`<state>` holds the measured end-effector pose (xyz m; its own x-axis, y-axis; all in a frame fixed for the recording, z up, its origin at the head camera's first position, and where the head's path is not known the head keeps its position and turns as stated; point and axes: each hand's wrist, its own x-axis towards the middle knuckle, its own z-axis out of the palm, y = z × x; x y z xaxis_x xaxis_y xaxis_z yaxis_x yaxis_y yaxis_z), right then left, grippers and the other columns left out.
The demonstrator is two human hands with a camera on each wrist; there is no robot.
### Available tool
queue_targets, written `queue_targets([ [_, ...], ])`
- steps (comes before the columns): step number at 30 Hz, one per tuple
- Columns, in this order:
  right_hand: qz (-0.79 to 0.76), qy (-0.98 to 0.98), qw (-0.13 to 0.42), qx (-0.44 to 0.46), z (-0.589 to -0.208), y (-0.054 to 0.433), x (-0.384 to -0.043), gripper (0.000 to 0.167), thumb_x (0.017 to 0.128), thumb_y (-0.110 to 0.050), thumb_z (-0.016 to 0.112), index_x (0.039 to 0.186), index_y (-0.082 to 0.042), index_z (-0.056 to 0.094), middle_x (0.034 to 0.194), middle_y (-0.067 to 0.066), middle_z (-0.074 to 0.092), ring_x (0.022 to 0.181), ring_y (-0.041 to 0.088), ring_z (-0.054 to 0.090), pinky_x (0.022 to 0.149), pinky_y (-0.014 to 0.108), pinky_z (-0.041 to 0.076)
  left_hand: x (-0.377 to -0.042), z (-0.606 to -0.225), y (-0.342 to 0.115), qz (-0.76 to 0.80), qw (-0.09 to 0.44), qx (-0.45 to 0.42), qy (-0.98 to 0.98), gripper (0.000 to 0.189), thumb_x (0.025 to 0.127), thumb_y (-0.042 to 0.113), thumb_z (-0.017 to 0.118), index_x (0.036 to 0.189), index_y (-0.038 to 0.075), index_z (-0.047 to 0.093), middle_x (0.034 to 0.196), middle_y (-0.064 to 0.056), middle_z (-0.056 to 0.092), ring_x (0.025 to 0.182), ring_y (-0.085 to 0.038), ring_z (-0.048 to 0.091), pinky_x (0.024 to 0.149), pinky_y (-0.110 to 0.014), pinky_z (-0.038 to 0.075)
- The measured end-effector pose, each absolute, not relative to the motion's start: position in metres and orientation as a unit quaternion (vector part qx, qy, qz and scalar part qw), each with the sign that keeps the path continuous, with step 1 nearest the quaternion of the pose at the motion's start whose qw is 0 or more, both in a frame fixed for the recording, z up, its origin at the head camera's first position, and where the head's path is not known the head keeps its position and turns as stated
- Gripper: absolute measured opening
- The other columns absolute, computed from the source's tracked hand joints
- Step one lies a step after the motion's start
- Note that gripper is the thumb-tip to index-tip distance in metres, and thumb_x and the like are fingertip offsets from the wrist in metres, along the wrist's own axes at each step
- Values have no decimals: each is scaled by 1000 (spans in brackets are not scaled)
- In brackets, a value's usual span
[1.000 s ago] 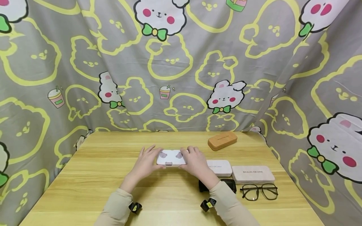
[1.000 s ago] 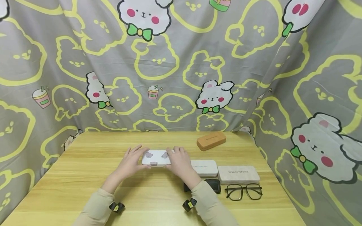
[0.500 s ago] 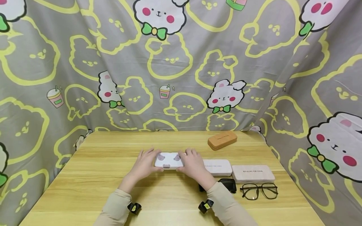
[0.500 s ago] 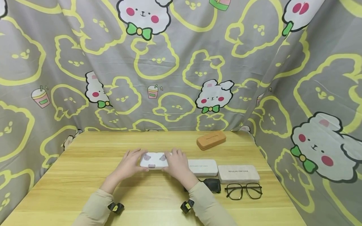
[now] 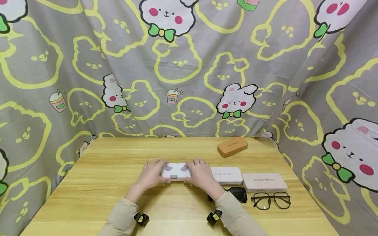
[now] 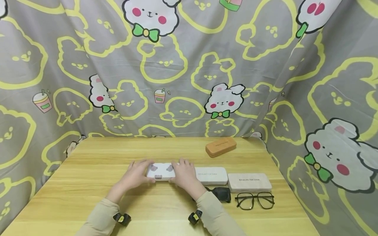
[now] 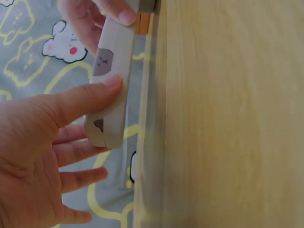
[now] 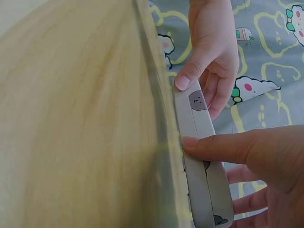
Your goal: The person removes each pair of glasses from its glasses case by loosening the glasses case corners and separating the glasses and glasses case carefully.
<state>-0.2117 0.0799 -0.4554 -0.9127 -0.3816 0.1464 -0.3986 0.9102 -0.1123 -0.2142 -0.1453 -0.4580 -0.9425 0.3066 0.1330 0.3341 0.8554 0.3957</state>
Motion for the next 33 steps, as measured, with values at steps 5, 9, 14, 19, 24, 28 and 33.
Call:
queue_targets([
  [5, 73, -976, 53, 200, -456, 80, -211, 72, 72, -51, 81, 131, -17, 58, 119, 15, 61, 112, 36, 57, 92, 53, 49, -213, -462, -144, -208, 23, -155, -965, 78, 68, 37, 86, 136, 13, 55, 138, -10, 60, 135, -38, 45, 109, -76, 15],
  [9, 71, -976, 50, 200, -459, 80, -211, 68, 71, -52, 81, 126, -18, 60, 116, 14, 61, 109, 35, 57, 89, 52, 49, -212, -463, -143, -210, 21, -150, -966, 77, 67, 36, 87, 134, 13, 56, 136, -10, 61, 135, -39, 46, 108, -77, 15],
  [14, 72, -977, 41, 197, -462, 80, -212, 65, 71, -52, 82, 122, -18, 61, 112, 13, 60, 105, 33, 57, 87, 51, 49, -213, -466, -142, -215, 14, -141, -966, 78, 66, 37, 87, 134, 14, 56, 137, -8, 61, 136, -40, 44, 109, -77, 12],
  [19, 73, -978, 28, 191, -462, 79, -212, 68, 71, -51, 82, 125, -17, 60, 111, 12, 59, 105, 31, 57, 87, 51, 49, -213, -468, -140, -215, 15, -133, -967, 78, 65, 37, 88, 132, 15, 57, 135, -7, 62, 134, -39, 46, 109, -77, 12],
  [24, 69, -980, 22, 187, -462, 79, -211, 72, 70, -52, 82, 128, -17, 60, 112, 12, 60, 105, 31, 56, 88, 51, 49, -212, -469, -138, -214, 13, -135, -967, 73, 65, 35, 89, 129, 16, 59, 132, -6, 64, 132, -38, 47, 109, -77, 13],
  [28, 70, -980, 20, 186, -464, 80, -211, 69, 69, -52, 82, 125, -18, 61, 109, 11, 59, 103, 30, 56, 87, 50, 48, -210, -468, -137, -222, 12, -138, -965, 70, 66, 31, 89, 128, 14, 60, 131, -7, 64, 131, -38, 48, 108, -78, 13],
  [33, 73, -981, 13, 182, -465, 80, -212, 68, 70, -51, 83, 125, -18, 61, 110, 11, 60, 104, 30, 56, 88, 51, 48, -210, -466, -136, -222, 10, -139, -965, 70, 67, 30, 88, 129, 13, 59, 132, -7, 64, 131, -38, 49, 109, -77, 14],
])
